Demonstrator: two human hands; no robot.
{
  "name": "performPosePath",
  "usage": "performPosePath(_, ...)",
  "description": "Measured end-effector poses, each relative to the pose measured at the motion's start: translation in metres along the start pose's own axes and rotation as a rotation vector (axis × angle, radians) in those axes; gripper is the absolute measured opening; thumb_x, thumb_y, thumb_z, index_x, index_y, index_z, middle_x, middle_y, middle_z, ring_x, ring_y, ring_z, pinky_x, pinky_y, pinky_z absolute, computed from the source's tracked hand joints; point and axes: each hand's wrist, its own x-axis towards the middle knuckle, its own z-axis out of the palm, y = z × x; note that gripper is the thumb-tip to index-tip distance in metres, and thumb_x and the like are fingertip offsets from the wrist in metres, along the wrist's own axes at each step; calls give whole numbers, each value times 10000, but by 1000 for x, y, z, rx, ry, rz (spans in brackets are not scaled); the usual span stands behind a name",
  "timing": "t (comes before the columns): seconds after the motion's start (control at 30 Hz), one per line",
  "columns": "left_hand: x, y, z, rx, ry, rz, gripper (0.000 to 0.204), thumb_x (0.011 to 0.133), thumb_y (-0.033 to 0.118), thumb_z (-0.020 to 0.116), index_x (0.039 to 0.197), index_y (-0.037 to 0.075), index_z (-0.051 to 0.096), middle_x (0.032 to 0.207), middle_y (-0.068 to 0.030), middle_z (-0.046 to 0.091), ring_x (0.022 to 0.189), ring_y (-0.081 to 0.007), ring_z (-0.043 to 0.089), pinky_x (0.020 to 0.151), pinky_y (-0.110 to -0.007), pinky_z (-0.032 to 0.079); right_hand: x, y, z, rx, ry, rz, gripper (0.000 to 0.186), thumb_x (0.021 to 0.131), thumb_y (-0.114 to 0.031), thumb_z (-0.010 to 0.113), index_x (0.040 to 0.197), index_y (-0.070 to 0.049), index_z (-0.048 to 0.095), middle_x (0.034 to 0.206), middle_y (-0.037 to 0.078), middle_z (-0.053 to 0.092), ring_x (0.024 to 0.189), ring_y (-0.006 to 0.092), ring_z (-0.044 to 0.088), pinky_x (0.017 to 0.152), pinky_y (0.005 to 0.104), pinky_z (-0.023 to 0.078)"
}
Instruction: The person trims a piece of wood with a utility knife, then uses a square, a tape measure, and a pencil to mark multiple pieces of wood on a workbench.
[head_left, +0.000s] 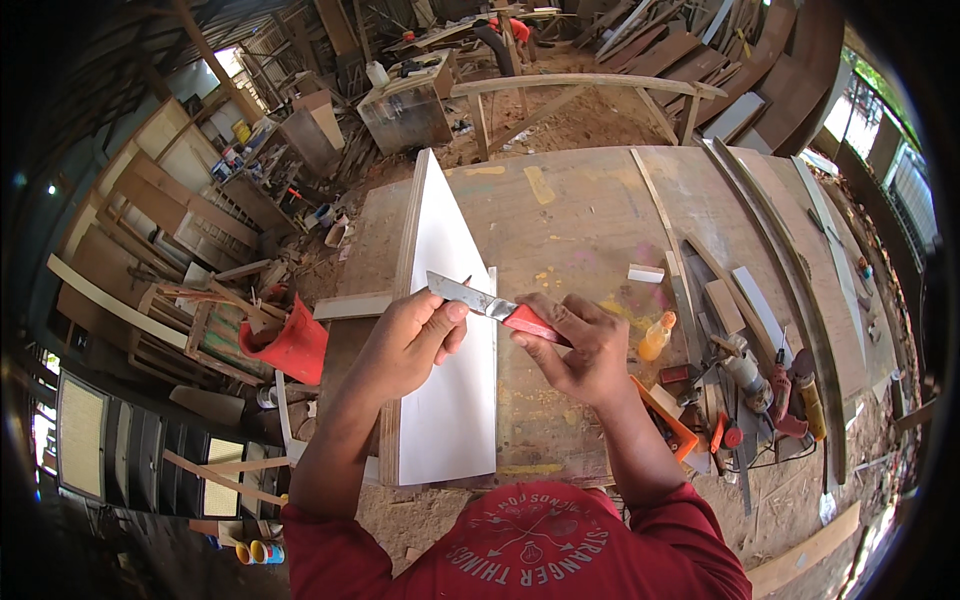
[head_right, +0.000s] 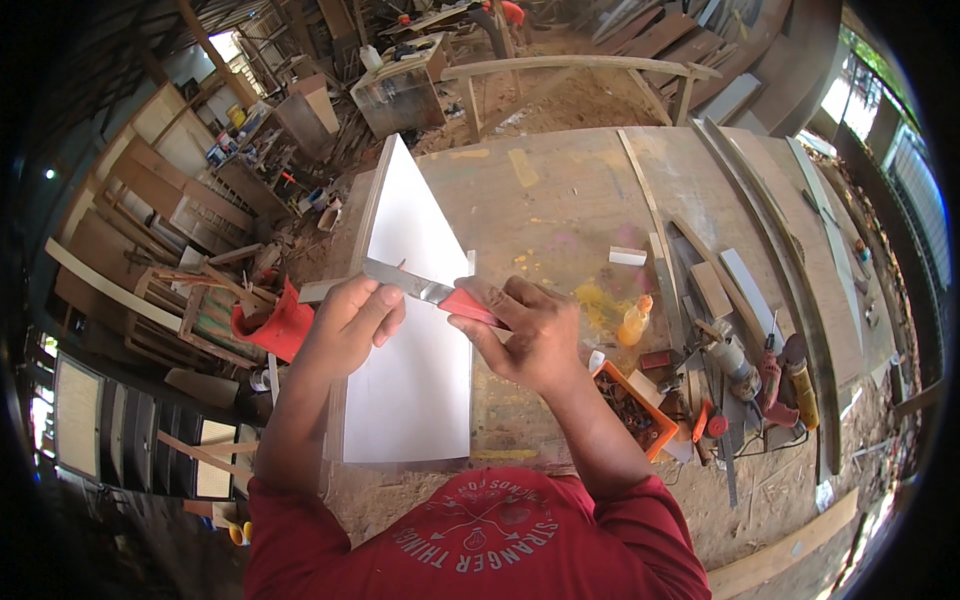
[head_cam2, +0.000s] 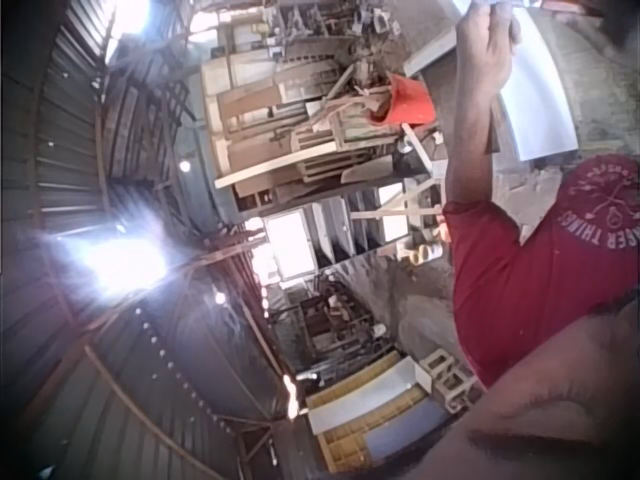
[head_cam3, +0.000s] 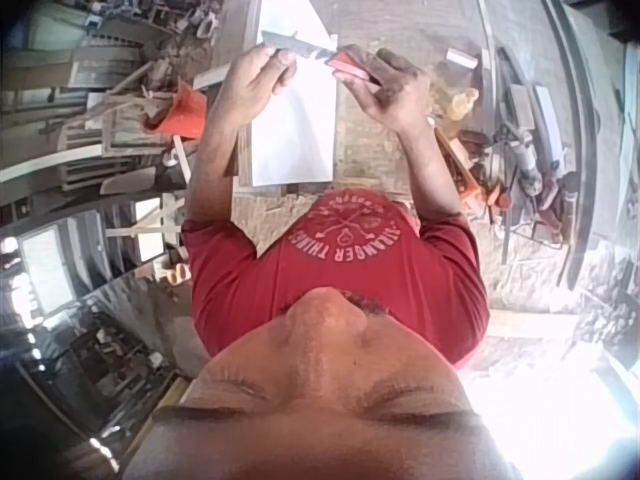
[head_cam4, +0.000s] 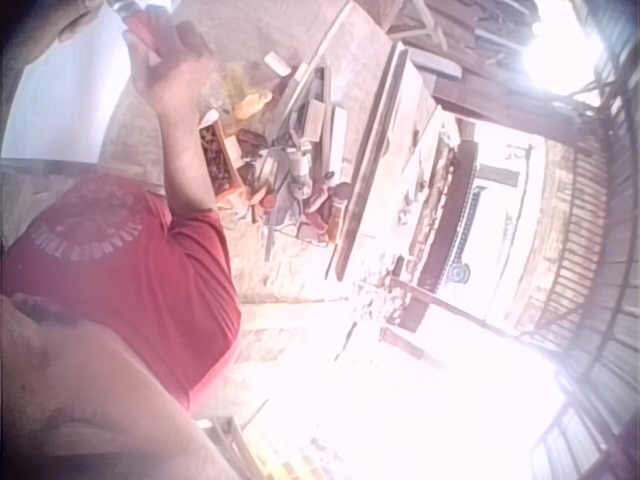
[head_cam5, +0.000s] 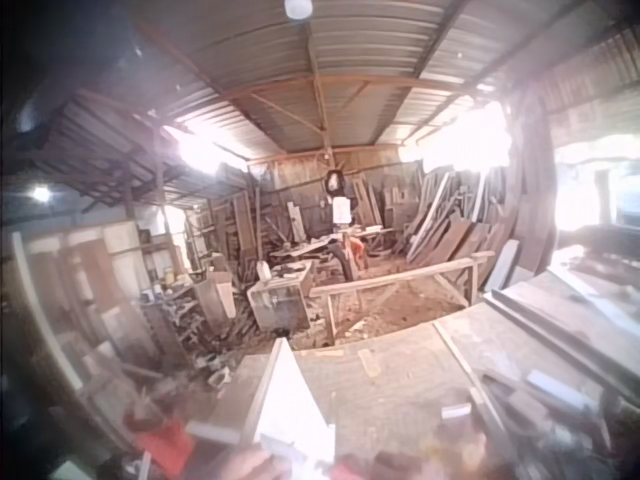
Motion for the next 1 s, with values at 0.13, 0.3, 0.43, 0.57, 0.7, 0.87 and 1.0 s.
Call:
performPosePath(0.13, 1, 4, -1, 15, -24, 43, 432, 1186, 357, 448, 1082, 8, 680, 702, 18, 524, 609, -69, 468, 579, -265, 406, 0, 0, 1, -7, 15, -5, 379, 815, -310, 912, 1138, -126, 837, 684, 52, 610, 536, 232, 625, 493, 365, 477)
performPosePath(0.3, 0, 6, -1, 72, 5, -5, 482, 1185, 374, 447, 1032, -11, 694, 658, 20, 493, 579, -70, 445, 571, -278, 394, 2, -2, 0, -22, 19, -2, 390, 814, -315, 914, 1143, -122, 837, 690, 54, 608, 541, 229, 628, 493, 361, 480)
performPosePath(0.43, 0, 11, -2, 92, -6, -74, 466, 1188, 360, 441, 1043, -6, 690, 655, 27, 483, 602, -66, 448, 588, -273, 394, 5, 1, 0, -35, 46, -41, 392, 816, -311, 914, 1150, -120, 837, 687, 63, 608, 539, 226, 621, 493, 361, 476)
performPosePath(0.57, 5, 11, 5, -43, 4, 27, 400, 1170, 342, 473, 1068, 15, 678, 751, 25, 535, 640, -54, 449, 594, -242, 372, 5, 5, -5, -47, 102, 34, 396, 814, -303, 917, 1153, -115, 838, 681, 73, 605, 534, 227, 612, 492, 364, 466)
performPosePath(0.7, 3, -5, -3, -108, 23, 56, 299, 1156, 257, 519, 1194, 10, 683, 846, 12, 583, 690, -57, 476, 636, -238, 401, 2, 2, -3, -25, 51, -9, 388, 815, -297, 915, 1150, -117, 839, 672, 71, 596, 529, 223, 609, 485, 363, 458)
performPosePath(0.87, 1, 6, 5, -173, 81, 10, 246, 1134, 199, 562, 1245, 18, 685, 855, 5, 616, 696, -55, 492, 662, -229, 431, -1, -1, 4, -34, 28, -6, 388, 813, -300, 917, 1146, -117, 841, 664, 55, 593, 526, 220, 614, 479, 362, 458)
performPosePath(1.0, 2, 8, 2, -51, 59, -3, 298, 1123, 192, 578, 1340, 14, 681, 879, -3, 659, 707, -52, 489, 673, -222, 431, 2, -3, 0, -62, 14, 4, 401, 811, -317, 918, 1152, -121, 839, 677, 46, 603, 524, 220, 615, 479, 359, 459)
